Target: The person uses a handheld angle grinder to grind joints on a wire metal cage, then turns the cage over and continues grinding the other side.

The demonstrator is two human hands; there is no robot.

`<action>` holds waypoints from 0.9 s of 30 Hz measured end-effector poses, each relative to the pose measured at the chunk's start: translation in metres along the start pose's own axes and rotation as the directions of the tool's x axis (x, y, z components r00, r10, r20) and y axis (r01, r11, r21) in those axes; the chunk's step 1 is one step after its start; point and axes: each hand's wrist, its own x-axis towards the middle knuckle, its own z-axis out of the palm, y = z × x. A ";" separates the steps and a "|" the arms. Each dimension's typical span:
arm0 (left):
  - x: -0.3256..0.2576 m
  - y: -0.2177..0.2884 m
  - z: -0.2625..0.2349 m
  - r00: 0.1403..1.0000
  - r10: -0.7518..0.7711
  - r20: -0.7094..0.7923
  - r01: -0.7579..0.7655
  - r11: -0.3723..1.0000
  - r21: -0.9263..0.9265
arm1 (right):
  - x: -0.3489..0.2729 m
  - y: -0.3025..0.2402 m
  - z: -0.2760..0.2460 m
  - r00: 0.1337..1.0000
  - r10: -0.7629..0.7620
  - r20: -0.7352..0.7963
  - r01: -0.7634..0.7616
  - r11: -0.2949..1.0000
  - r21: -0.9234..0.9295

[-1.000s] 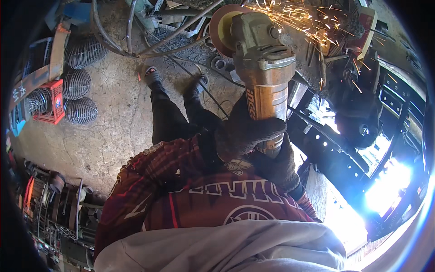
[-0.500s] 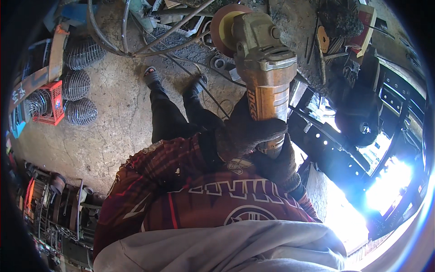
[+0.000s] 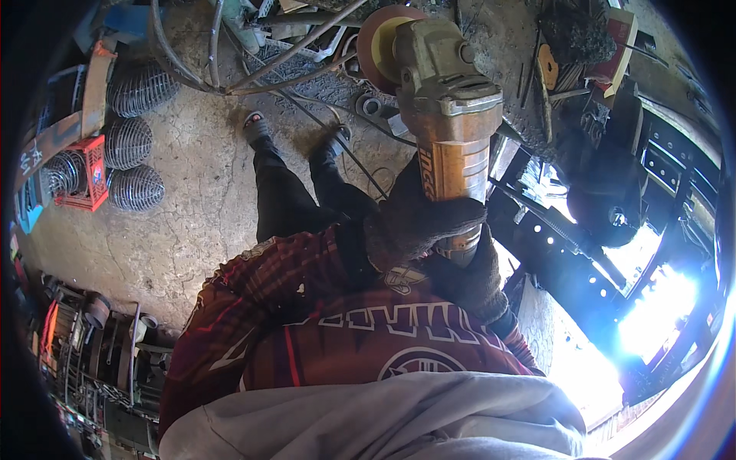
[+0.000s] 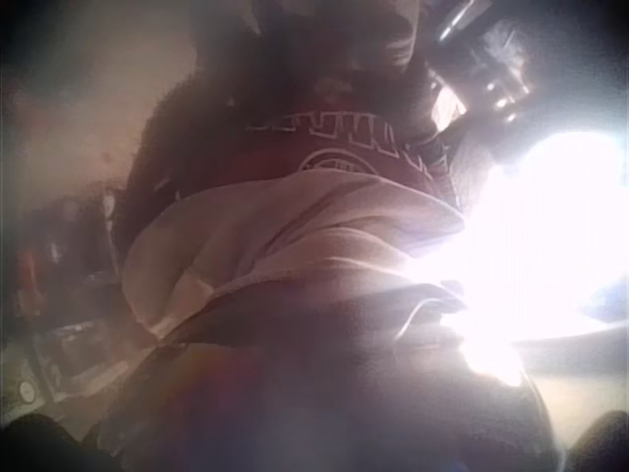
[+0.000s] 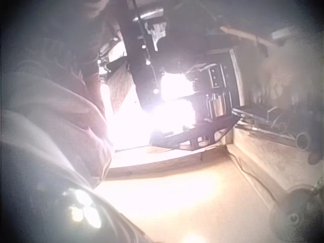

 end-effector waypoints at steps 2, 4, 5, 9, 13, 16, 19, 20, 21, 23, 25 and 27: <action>0.000 0.000 0.000 1.000 0.006 -0.008 -0.006 1.000 0.000 | 0.000 -0.002 0.001 1.000 -0.004 0.003 0.004 1.000 0.013; -0.001 0.004 0.000 1.000 0.011 -0.014 -0.011 1.000 0.020 | 0.000 0.000 0.000 1.000 -0.012 0.016 0.012 1.000 0.004; -0.001 0.005 0.001 1.000 0.012 -0.014 -0.011 0.999 0.030 | 0.000 0.001 0.000 1.000 -0.015 0.019 0.015 1.000 -0.001; -0.001 0.001 0.002 0.999 0.032 -0.018 -0.032 0.999 -0.029 | -0.002 0.005 0.004 1.000 0.006 -0.016 -0.006 1.000 0.006; 0.000 -0.001 0.001 0.999 0.036 -0.023 -0.037 0.999 -0.034 | -0.001 0.004 0.003 1.000 -0.016 -0.005 0.016 0.999 0.028; 0.000 0.001 0.001 1.000 0.021 -0.019 -0.022 0.999 -0.038 | -0.001 -0.001 0.002 1.000 -0.013 -0.004 0.013 1.000 -0.024; 0.000 0.002 0.002 1.000 0.009 -0.023 -0.010 0.999 -0.051 | 0.000 0.001 0.003 0.999 -0.048 -0.007 0.048 0.999 0.007; 0.000 0.002 0.002 1.000 0.004 -0.025 -0.005 0.998 -0.056 | 0.000 0.002 0.003 0.998 -0.068 -0.010 0.068 0.997 0.031; 0.000 0.002 0.002 1.000 0.004 -0.023 -0.005 0.999 -0.047 | 0.000 0.003 0.003 0.998 -0.060 -0.009 0.060 0.998 0.022; 0.000 0.002 0.002 1.000 0.005 -0.023 -0.006 0.999 -0.032 | 0.000 0.005 0.003 0.999 -0.044 -0.004 0.044 0.999 0.006; -0.002 0.004 0.003 0.999 -0.037 -0.038 0.036 0.999 -0.034 | 0.000 0.000 0.001 0.999 -0.033 -0.001 0.033 0.999 -0.026; -0.003 0.007 0.002 0.998 -0.055 -0.040 0.054 0.998 -0.020 | 0.000 -0.002 0.000 0.999 -0.033 0.003 0.033 0.999 -0.037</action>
